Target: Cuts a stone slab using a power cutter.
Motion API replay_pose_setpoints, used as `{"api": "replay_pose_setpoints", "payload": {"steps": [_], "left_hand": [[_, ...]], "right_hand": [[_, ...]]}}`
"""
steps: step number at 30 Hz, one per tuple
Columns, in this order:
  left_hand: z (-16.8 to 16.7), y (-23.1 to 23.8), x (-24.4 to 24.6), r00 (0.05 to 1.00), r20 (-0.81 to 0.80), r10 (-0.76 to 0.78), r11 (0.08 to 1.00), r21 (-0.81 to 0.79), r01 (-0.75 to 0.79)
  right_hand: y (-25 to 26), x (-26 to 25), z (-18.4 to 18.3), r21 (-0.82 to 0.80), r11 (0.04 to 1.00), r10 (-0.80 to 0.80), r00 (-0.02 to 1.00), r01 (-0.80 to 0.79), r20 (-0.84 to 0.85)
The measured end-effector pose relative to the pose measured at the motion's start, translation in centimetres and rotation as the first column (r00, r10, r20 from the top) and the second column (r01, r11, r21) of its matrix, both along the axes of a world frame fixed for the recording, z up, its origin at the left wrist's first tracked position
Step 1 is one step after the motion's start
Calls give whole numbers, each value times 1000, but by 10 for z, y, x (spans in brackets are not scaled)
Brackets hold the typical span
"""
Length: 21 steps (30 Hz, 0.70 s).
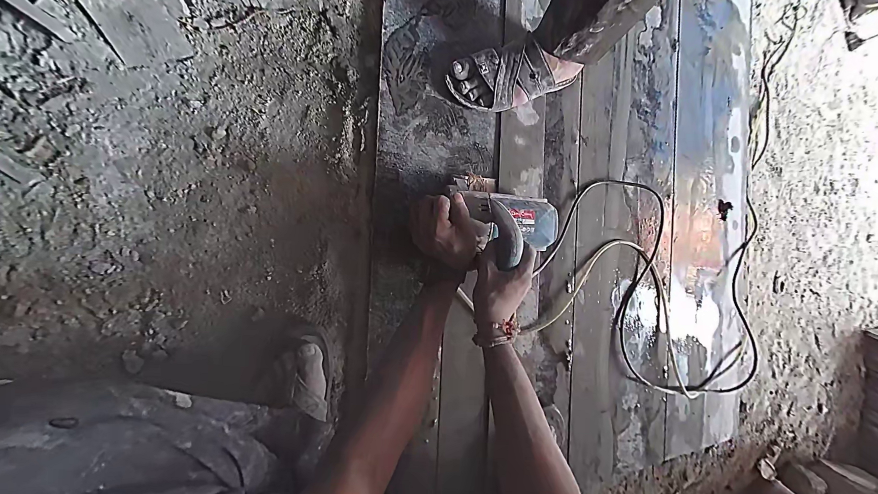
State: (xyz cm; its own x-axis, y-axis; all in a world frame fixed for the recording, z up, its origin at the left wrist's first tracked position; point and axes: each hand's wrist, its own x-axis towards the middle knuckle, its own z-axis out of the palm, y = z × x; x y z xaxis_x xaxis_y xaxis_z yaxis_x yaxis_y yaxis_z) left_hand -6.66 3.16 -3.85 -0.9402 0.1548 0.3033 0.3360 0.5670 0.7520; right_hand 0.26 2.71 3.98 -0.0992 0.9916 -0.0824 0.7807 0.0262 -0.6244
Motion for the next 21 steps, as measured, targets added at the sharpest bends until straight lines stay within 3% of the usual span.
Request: {"api": "replay_pose_setpoints", "payload": {"steps": [21], "left_hand": [[3,7,-10,999,28,-24,1000,-19,24]], "right_hand": [[9,-12,-1,31,999,8,1000,-9,26]]}}
